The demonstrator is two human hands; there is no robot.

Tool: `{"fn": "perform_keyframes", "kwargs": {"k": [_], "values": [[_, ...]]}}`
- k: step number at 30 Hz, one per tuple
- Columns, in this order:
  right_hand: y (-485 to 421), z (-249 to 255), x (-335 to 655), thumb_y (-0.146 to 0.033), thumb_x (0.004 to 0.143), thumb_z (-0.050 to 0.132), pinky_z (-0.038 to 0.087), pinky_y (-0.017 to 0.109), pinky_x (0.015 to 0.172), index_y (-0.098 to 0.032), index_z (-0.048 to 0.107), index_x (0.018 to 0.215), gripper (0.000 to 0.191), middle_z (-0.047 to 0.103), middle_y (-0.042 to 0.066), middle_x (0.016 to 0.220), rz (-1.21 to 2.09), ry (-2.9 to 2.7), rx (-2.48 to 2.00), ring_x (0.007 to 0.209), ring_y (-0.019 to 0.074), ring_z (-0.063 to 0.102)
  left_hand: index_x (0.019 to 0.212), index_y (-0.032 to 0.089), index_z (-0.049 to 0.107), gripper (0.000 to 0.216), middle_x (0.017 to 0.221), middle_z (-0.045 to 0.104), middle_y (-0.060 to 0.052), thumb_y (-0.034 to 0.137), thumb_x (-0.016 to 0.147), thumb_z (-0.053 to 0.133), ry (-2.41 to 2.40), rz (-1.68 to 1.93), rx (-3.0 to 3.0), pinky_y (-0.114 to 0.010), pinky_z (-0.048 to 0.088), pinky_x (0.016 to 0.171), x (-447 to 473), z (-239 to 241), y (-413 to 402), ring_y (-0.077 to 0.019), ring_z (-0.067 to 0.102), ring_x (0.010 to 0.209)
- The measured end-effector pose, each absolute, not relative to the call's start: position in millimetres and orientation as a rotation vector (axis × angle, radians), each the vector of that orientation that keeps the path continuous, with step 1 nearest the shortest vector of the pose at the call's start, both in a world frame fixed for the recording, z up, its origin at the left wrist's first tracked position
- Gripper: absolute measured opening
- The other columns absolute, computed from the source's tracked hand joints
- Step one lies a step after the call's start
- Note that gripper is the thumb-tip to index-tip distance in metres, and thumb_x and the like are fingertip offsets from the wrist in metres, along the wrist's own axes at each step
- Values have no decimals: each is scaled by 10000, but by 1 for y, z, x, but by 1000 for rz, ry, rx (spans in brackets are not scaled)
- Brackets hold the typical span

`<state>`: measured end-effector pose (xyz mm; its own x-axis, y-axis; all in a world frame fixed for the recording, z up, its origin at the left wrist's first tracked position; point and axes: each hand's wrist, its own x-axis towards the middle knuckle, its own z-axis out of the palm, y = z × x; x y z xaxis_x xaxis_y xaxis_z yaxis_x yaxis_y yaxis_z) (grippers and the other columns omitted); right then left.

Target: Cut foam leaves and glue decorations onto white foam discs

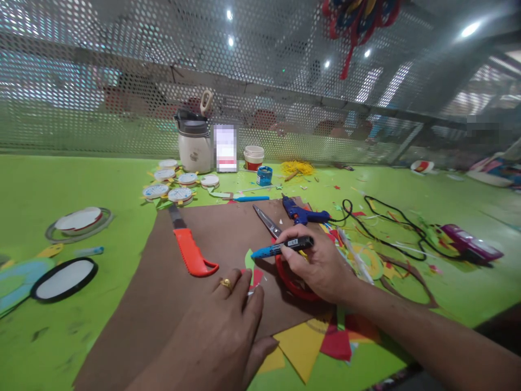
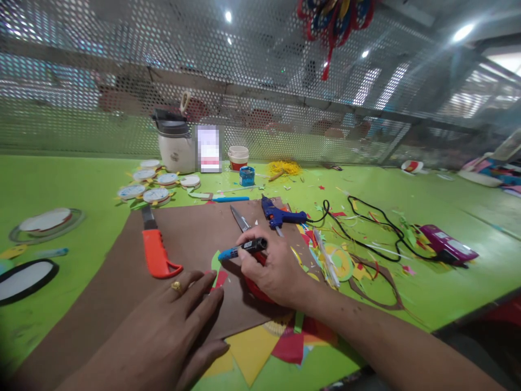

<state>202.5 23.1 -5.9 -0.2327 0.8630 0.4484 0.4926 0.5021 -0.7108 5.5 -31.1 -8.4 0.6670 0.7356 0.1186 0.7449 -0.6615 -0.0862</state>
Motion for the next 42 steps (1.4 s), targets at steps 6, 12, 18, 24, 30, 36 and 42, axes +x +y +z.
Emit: {"fn": "perform_keyframes", "kwargs": {"k": [6,12,18,24,30,36,42], "values": [[23,-6,202,-141,805,542,473,249,680,-199,589,879,106,635,-9,768,544,-1884,-1123,693,134,588,1211,142,649,486,1220,657,-193,471,878,519,-1247,-109,-2753,-501,512,890,6,-9,-32,-380,587,1124],[23,-5,203,-157,800,555,466,255,675,-200,595,869,91,632,-6,757,513,-1928,-1124,694,142,581,1211,141,648,479,1210,661,-194,461,878,521,-1240,-100,-2755,-506,511,890,5,-8,-32,-384,581,1129],[24,-6,203,-154,812,543,469,264,675,-211,587,859,86,626,-9,748,531,-1894,-1124,686,143,581,1211,160,645,483,1223,654,-188,481,875,513,-1274,-88,-2755,-503,507,896,4,-10,-34,-373,583,1125],[23,-6,201,-157,820,546,468,248,640,-203,592,863,78,622,-14,731,535,-1882,-1128,653,132,571,1198,161,651,460,1228,652,-182,463,874,527,-1263,-130,-2752,-508,505,901,5,-10,-32,-378,581,1128],[23,-5,201,-155,811,554,462,241,649,-192,592,854,68,616,-17,728,533,-1904,-1113,660,128,571,1204,135,649,470,1205,658,-200,452,879,527,-1237,-124,-2766,-514,508,889,6,-8,-31,-390,577,1128],[23,-4,202,-159,821,548,459,243,675,-191,598,858,69,620,-7,752,534,-1855,-1134,688,133,580,1181,132,664,454,1169,680,-185,444,877,534,-1195,-131,-2753,-497,513,884,7,-6,-31,-376,598,1096],[23,-4,203,-151,820,554,448,225,655,-173,600,846,57,601,-17,717,526,-1911,-1089,666,118,565,1174,135,669,464,1171,680,-189,457,861,553,-1184,-164,-2728,-498,524,858,6,-9,-30,-386,598,1094]]}}
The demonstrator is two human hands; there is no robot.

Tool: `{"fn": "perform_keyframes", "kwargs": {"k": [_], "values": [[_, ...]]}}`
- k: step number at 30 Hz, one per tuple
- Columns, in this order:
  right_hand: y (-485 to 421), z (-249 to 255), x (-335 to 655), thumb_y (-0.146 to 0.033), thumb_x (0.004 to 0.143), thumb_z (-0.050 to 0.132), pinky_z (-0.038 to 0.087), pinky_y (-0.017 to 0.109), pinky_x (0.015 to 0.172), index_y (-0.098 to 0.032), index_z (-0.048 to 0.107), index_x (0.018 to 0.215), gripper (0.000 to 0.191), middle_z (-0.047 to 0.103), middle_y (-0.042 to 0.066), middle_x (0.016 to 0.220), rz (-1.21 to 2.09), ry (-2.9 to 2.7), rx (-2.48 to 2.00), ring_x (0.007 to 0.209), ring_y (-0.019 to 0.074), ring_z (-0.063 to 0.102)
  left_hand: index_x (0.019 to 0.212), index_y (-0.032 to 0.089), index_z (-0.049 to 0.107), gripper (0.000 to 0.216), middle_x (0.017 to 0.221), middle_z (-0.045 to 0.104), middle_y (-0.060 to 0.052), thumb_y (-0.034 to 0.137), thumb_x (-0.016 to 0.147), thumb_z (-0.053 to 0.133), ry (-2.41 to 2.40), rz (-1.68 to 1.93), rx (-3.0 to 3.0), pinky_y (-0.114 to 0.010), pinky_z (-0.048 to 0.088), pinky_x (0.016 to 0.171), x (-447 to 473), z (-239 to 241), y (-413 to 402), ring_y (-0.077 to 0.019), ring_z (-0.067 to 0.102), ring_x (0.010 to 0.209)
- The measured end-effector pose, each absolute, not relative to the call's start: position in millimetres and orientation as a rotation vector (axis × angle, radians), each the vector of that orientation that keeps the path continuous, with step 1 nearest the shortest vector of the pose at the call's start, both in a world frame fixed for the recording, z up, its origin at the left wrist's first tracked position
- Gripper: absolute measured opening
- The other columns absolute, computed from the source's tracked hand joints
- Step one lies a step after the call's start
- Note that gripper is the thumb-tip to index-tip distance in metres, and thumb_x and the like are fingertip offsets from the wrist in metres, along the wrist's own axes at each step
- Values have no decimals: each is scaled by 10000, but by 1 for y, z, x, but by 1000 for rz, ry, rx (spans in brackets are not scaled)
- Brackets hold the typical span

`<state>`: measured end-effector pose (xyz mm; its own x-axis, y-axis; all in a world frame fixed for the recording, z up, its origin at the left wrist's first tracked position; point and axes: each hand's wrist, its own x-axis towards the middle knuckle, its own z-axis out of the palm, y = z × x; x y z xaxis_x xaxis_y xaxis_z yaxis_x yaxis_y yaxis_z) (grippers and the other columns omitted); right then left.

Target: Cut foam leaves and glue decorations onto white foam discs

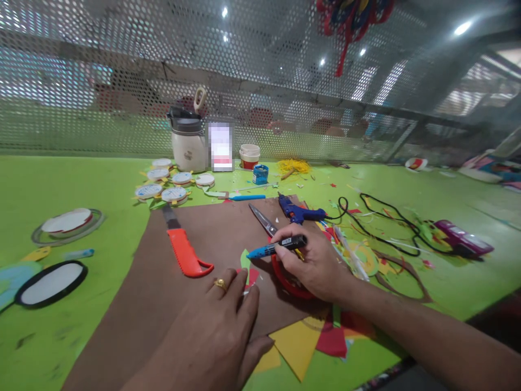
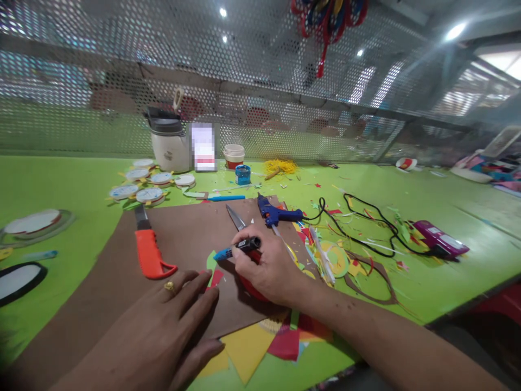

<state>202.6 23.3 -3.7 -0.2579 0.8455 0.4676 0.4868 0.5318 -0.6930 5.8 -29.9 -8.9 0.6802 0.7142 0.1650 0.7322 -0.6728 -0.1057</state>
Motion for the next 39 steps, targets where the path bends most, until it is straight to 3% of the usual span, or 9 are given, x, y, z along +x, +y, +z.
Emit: {"fn": "perform_keyframes", "kwargs": {"k": [12,20,33,39], "values": [[25,-11,205,-228,871,537,423,242,597,-189,587,862,64,571,-15,724,734,-1711,-1099,634,118,536,1142,129,681,437,1151,688,-187,444,873,541,-1161,-142,-2736,-502,522,856,7,-7,-29,-382,610,1066],[21,-10,202,-245,885,536,448,261,661,-178,618,942,120,617,15,818,714,-1816,-1118,715,136,581,1206,132,648,488,1214,655,-210,466,869,534,-1239,-173,-2764,-528,524,881,5,-12,-32,-399,579,1140],[22,-12,199,-224,861,530,432,260,581,-189,602,926,103,534,-40,580,734,-1836,-1182,599,142,556,1209,136,638,484,1278,617,-215,465,867,543,-1289,-187,-2776,-533,516,907,4,-13,-33,-398,557,1187],[22,-8,199,-199,858,524,425,245,575,-178,604,907,97,557,-35,615,689,-1903,-1166,580,123,533,1215,110,641,501,1250,630,-234,452,859,557,-1274,-152,-2810,-552,524,882,6,-11,-32,-416,568,1167]]}}
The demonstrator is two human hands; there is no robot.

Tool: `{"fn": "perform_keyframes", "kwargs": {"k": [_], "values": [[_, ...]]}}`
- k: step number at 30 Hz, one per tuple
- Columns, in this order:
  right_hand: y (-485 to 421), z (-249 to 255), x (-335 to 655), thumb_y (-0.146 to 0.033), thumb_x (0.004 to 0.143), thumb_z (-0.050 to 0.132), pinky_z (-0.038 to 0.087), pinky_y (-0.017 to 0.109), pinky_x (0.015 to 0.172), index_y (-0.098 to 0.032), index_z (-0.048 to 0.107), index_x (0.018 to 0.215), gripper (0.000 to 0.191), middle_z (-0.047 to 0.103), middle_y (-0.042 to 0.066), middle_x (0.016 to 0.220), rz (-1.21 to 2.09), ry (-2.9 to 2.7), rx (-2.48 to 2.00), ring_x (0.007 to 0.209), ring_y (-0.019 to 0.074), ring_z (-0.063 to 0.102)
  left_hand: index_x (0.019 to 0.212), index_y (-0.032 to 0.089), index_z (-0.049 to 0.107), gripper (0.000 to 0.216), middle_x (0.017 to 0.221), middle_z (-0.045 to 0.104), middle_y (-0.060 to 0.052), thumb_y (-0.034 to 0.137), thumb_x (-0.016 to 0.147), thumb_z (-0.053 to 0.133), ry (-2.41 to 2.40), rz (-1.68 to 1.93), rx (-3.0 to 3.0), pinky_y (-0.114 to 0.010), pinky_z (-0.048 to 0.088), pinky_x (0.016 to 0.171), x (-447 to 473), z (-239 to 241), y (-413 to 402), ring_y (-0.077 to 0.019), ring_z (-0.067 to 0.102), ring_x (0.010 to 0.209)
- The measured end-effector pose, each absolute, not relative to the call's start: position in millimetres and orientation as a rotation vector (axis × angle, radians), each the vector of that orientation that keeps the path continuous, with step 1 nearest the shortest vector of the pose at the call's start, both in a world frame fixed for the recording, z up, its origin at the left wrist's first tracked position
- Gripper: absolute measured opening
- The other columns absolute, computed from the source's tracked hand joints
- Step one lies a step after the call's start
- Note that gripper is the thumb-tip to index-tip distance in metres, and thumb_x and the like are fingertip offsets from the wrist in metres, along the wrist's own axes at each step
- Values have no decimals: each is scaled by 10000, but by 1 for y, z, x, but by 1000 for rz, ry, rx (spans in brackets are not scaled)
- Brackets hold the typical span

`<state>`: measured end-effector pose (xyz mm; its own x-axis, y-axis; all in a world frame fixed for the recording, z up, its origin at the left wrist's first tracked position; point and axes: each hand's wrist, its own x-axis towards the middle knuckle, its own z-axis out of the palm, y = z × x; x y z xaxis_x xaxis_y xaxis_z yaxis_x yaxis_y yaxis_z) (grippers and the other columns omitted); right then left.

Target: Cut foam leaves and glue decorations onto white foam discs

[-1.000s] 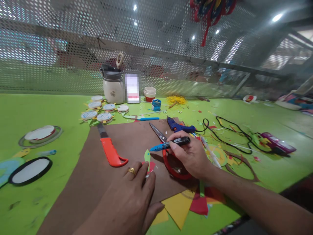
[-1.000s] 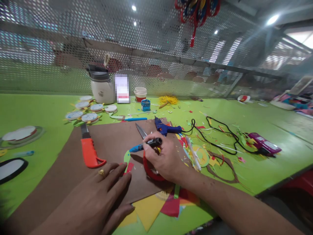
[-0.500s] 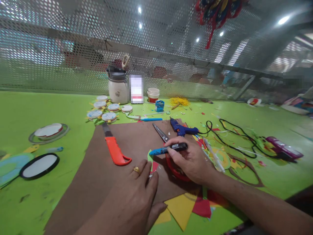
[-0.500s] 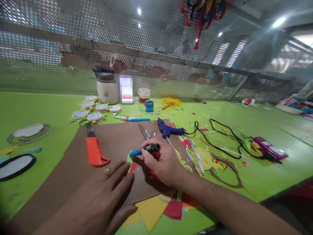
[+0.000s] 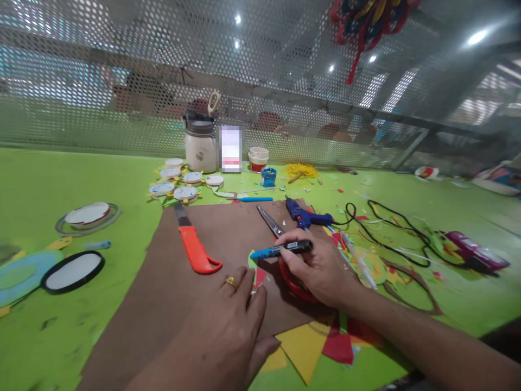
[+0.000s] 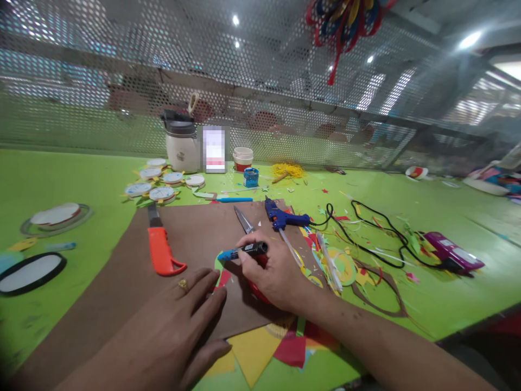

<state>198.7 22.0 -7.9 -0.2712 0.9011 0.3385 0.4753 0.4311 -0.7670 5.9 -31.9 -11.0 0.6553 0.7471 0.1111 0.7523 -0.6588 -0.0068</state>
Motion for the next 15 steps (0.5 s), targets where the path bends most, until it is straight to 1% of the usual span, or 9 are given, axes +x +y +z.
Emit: {"fn": "perform_keyframes", "kwargs": {"k": [3,7,12,15], "values": [[21,-9,200,-180,846,538,432,231,586,-185,607,900,87,594,-24,692,667,-1912,-1134,610,113,543,1215,118,642,498,1251,632,-227,458,865,545,-1274,-154,-2811,-553,520,889,7,-11,-32,-414,561,1177],[21,-10,200,-182,840,547,440,244,610,-193,611,894,84,610,-12,735,667,-1885,-1139,645,123,556,1214,126,639,489,1266,624,-219,456,862,555,-1289,-157,-2806,-542,512,910,6,-10,-33,-400,560,1182],[22,-10,204,-240,867,545,421,251,552,-202,610,898,82,579,-16,697,750,-1765,-1151,574,119,519,1204,113,642,480,1264,620,-234,438,858,569,-1290,-132,-2814,-542,519,897,6,-9,-33,-407,566,1173],[23,-12,208,-310,917,526,423,246,552,-224,625,982,146,598,-14,711,781,-1726,-1154,578,117,536,1214,128,636,473,1278,615,-222,441,870,549,-1293,-117,-2817,-544,516,903,6,-7,-33,-402,561,1180]]}}
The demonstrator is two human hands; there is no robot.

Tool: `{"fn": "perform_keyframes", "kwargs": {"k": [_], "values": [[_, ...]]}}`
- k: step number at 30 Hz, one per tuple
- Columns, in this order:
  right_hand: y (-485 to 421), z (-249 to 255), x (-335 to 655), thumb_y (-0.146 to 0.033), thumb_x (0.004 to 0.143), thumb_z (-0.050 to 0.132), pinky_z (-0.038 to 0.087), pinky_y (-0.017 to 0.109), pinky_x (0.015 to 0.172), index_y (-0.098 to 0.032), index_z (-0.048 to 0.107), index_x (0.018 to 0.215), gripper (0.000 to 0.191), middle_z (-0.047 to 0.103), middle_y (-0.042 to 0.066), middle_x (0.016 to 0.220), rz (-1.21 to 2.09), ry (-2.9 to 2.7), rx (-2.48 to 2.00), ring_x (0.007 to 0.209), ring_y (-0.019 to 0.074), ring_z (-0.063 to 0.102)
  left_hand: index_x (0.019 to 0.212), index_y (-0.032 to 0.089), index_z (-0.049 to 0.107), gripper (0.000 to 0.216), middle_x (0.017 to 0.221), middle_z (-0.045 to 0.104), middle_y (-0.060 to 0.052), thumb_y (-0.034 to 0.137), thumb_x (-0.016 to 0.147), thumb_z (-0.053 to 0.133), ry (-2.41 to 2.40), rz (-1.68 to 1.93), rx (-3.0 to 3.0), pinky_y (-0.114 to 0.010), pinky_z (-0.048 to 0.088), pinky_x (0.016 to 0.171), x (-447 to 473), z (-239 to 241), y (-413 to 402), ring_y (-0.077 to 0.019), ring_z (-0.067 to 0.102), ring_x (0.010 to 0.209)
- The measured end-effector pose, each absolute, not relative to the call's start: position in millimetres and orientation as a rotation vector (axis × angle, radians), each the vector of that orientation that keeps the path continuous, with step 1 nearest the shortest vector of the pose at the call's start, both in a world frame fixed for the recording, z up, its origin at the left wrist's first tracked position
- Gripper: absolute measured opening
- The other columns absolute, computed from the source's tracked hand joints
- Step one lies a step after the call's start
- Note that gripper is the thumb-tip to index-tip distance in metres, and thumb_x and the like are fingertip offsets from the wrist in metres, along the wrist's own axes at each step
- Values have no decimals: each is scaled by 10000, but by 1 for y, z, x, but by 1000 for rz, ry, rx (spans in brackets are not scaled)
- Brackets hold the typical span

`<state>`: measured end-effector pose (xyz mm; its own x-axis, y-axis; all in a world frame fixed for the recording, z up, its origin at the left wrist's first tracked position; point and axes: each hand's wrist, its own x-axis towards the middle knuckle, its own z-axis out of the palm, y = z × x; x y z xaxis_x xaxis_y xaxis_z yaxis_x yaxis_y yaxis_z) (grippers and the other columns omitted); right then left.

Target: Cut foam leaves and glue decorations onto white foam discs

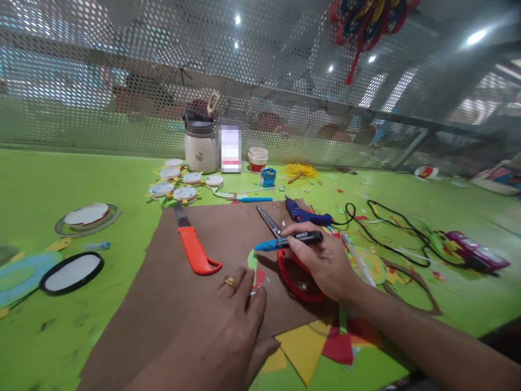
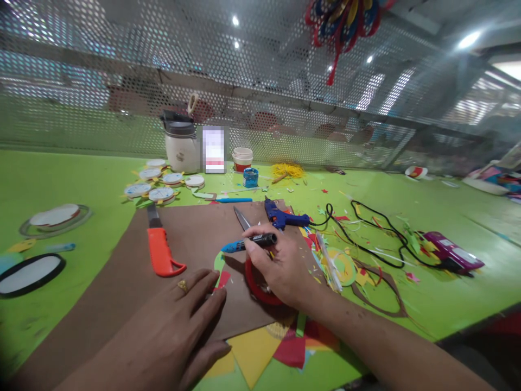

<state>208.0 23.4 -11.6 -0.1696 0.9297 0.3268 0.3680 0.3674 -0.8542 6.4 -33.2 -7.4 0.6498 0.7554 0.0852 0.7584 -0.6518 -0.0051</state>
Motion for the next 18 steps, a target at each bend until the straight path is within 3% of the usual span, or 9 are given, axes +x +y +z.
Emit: {"fn": "perform_keyframes", "kwargs": {"k": [6,11,18], "values": [[26,-7,213,-427,932,531,477,264,633,-225,638,1001,239,658,-8,707,962,-1684,-1144,662,144,619,1201,137,645,462,1277,618,-214,446,876,537,-1301,-127,-2791,-527,508,919,5,-9,-34,-395,550,1196],[29,-7,212,-379,885,620,499,262,657,-217,608,1021,212,670,-20,720,1183,-1584,-1132,674,140,632,1232,135,622,484,1306,599,-212,452,875,539,-1301,-182,-2796,-517,507,929,4,-13,-35,-389,534,1219],[29,-12,206,-385,899,591,504,246,587,-204,573,979,198,667,-25,701,1244,-1572,-1115,564,116,633,1245,126,610,491,1326,578,-224,443,877,542,-1323,-175,-2819,-543,506,924,4,-13,-35,-403,518,1233]]}}
